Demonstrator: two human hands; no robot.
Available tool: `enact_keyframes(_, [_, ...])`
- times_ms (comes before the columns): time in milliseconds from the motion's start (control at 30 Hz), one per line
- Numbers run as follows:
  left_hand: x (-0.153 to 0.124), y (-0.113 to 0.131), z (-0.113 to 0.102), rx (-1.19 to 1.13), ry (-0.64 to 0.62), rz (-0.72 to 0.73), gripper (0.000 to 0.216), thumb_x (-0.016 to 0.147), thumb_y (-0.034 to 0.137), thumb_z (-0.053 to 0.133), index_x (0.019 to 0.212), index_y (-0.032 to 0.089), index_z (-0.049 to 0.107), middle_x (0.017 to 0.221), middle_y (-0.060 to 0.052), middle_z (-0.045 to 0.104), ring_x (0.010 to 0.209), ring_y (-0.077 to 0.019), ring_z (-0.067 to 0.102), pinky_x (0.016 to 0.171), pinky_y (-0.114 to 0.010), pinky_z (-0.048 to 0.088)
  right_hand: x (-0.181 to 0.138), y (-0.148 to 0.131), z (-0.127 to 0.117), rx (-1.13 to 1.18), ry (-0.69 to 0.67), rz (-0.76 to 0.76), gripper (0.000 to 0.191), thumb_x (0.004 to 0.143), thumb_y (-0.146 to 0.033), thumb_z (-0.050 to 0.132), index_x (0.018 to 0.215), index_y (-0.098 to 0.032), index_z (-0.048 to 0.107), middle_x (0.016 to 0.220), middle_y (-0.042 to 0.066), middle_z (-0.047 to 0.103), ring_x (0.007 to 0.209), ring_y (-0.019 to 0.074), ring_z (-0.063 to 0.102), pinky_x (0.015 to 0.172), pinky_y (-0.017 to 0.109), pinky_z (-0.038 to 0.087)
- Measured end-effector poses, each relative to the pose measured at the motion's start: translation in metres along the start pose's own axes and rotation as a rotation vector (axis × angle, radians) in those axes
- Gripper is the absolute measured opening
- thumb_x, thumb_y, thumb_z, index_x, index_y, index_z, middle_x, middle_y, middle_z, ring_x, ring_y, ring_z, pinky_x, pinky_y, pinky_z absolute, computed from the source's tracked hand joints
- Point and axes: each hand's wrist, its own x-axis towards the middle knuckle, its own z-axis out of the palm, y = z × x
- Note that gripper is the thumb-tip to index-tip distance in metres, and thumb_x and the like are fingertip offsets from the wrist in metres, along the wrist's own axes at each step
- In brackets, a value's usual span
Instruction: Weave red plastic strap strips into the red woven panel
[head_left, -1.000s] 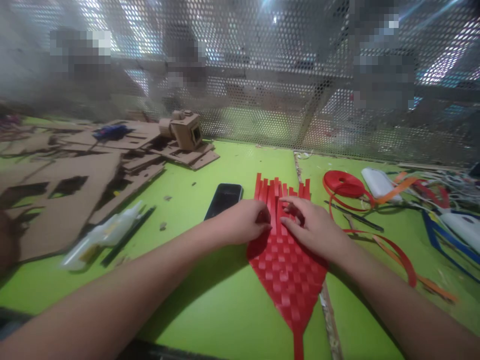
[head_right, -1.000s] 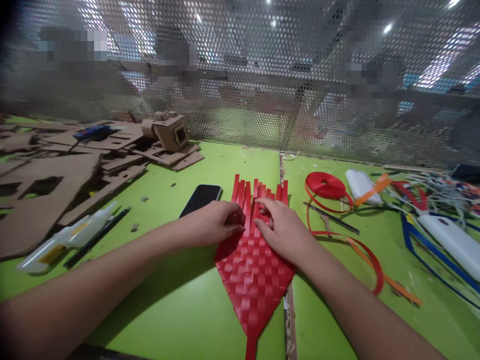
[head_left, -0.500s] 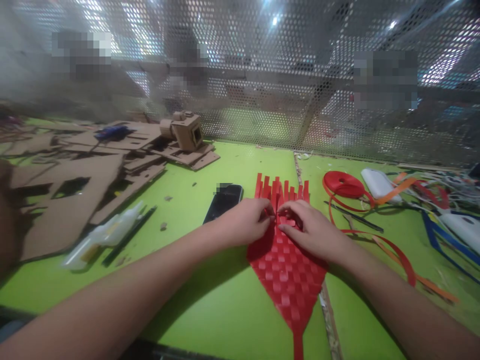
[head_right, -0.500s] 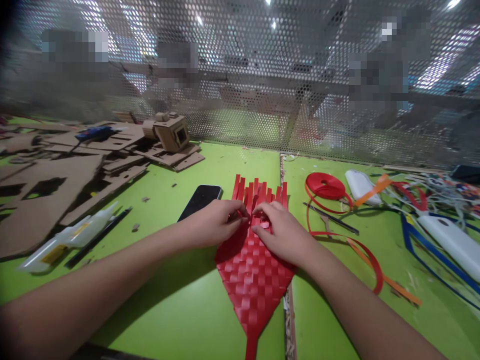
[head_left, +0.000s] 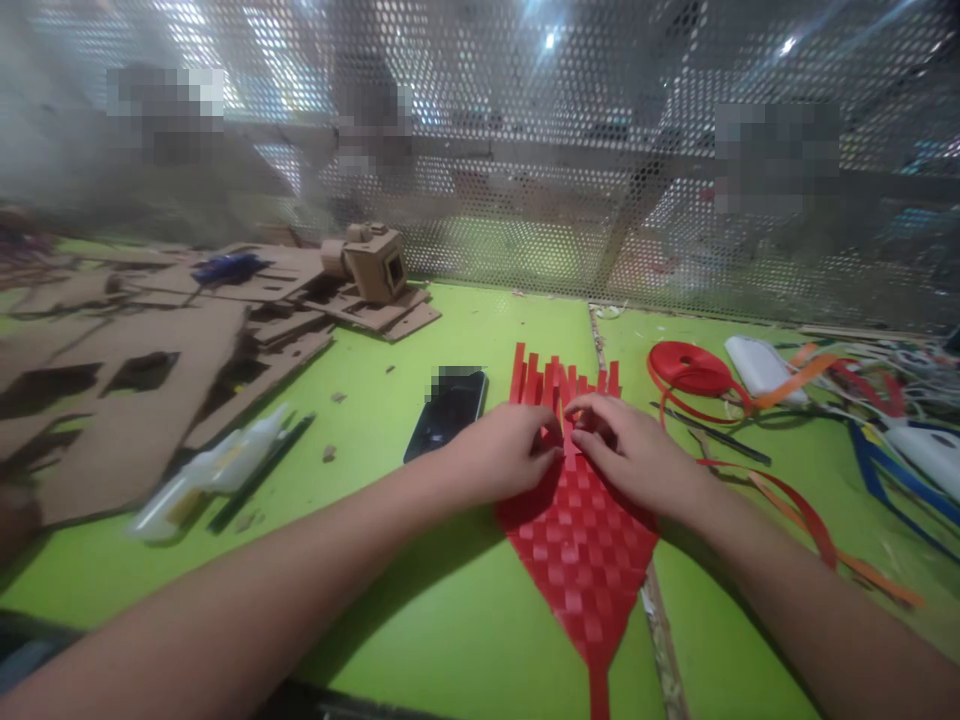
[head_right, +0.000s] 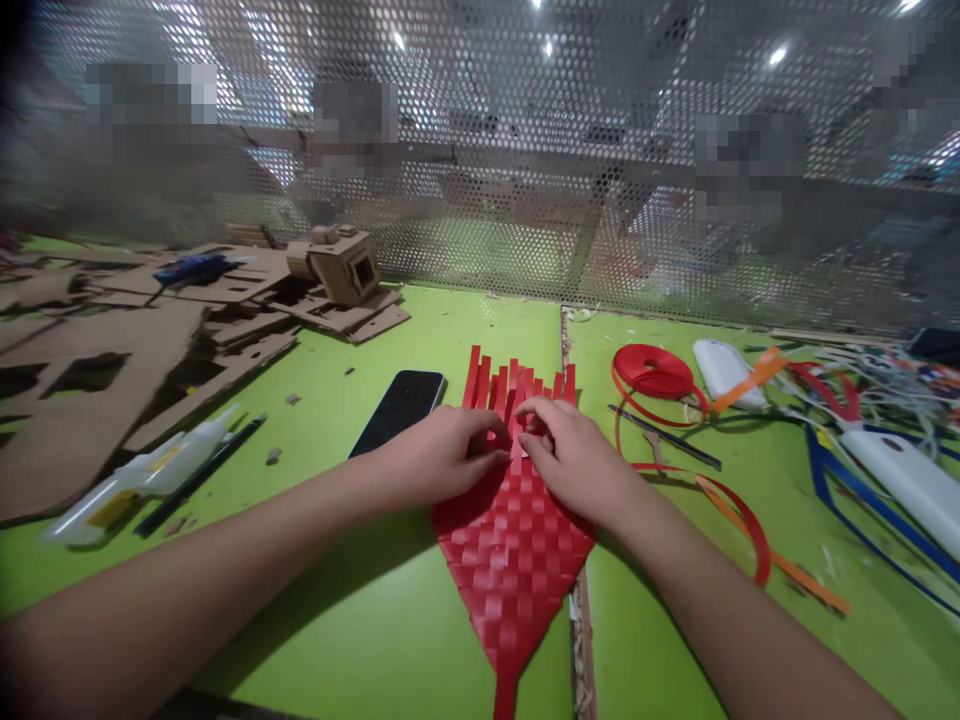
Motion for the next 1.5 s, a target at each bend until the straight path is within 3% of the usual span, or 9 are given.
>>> enact_keyframes(233, [0.008, 0.001, 0.012, 0.130, -0.049, -0.034, 0.019, 0.091, 0.033, 0.053, 0.097, 0.020, 0.067, 0.082, -0.007, 0.072, 0.069, -0.0216, 0.064, 0.055, -0.029, 0.041, 0.001, -0.004, 0.001, 0.132, -0.041, 0.052, 0.032, 0.093, -0.018, 0.058, 0.122, -0.029, 0.069, 0.118, 0.004, 0.072, 0.106, 0.0222, 0.066, 0.093, 0.037, 0.051])
enact_keyframes(433, [0.006, 0.006, 0.007, 0.139, -0.124, -0.059, 0.018, 0.089, 0.027, 0.053, 0.099, 0.018, 0.065, 0.091, -0.010, 0.074, 0.076, -0.0234, 0.067, 0.059, -0.030, 0.045, 0.003, -0.004, 0.000, 0.248, -0.072, 0.185, 0.027, 0.090, -0.021, 0.061, 0.115, -0.024, 0.071, 0.102, 0.004, 0.077, 0.084, 0.0202, 0.069, 0.076, 0.034, 0.053])
enact_keyframes(600, [0.006, 0.003, 0.005, 0.082, -0.130, -0.054, 0.021, 0.091, 0.033, 0.050, 0.100, 0.019, 0.063, 0.095, -0.012, 0.074, 0.080, -0.0249, 0.066, 0.063, -0.032, 0.046, 0.002, -0.007, -0.002, 0.232, -0.069, 0.178, 0.023, 0.091, -0.026, 0.061, 0.111, -0.022, 0.071, 0.088, 0.003, 0.074, 0.073, 0.0186, 0.064, 0.066, 0.032, 0.050])
enact_keyframes(800, [0.007, 0.001, 0.004, 0.056, -0.122, -0.071, 0.020, 0.093, 0.034, 0.047, 0.098, 0.020, 0.060, 0.094, -0.011, 0.073, 0.076, -0.0232, 0.064, 0.062, -0.031, 0.044, 0.001, -0.005, -0.006, 0.229, -0.089, 0.139, 0.017, 0.093, -0.030, 0.060, 0.105, -0.023, 0.070, 0.099, 0.005, 0.076, 0.082, 0.0208, 0.067, 0.071, 0.033, 0.052])
enact_keyframes(933, [0.005, -0.002, -0.001, -0.028, -0.103, -0.091, 0.019, 0.094, 0.033, 0.045, 0.096, 0.020, 0.058, 0.093, -0.010, 0.072, 0.077, -0.0225, 0.065, 0.063, -0.031, 0.046, 0.000, -0.003, -0.008, 0.193, -0.136, 0.123, 0.017, 0.094, -0.030, 0.059, 0.108, -0.025, 0.067, 0.094, 0.003, 0.074, 0.079, 0.0197, 0.065, 0.069, 0.032, 0.051])
enact_keyframes(1133, [-0.001, -0.004, -0.010, -0.281, -0.048, -0.222, 0.027, 0.100, 0.040, 0.039, 0.107, 0.019, 0.055, 0.070, -0.004, 0.068, 0.058, -0.0196, 0.065, 0.050, -0.028, 0.046, -0.002, -0.004, -0.010, 0.151, -0.141, 0.098, 0.018, 0.094, -0.025, 0.057, 0.109, -0.024, 0.066, 0.091, 0.002, 0.074, 0.077, 0.0190, 0.066, 0.069, 0.032, 0.051])
enact_keyframes(1333, [-0.001, -0.001, -0.011, -0.172, 0.031, -0.063, 0.024, 0.095, 0.034, 0.050, 0.102, 0.019, 0.068, 0.084, -0.006, 0.073, 0.064, -0.0161, 0.063, 0.058, -0.027, 0.045, -0.001, -0.003, -0.009, 0.081, -0.130, -0.022, 0.026, 0.097, -0.027, 0.057, 0.118, -0.027, 0.070, 0.118, 0.006, 0.075, 0.103, 0.0244, 0.069, 0.089, 0.038, 0.053])
enact_keyframes(1500, [0.001, -0.003, -0.003, -0.082, -0.044, -0.008, 0.026, 0.092, 0.034, 0.056, 0.104, 0.019, 0.073, 0.096, -0.009, 0.076, 0.079, -0.0202, 0.067, 0.068, -0.030, 0.049, 0.000, -0.002, -0.009, 0.040, -0.134, -0.060, 0.033, 0.096, -0.023, 0.057, 0.126, -0.029, 0.070, 0.118, 0.006, 0.075, 0.102, 0.0252, 0.069, 0.090, 0.040, 0.053])
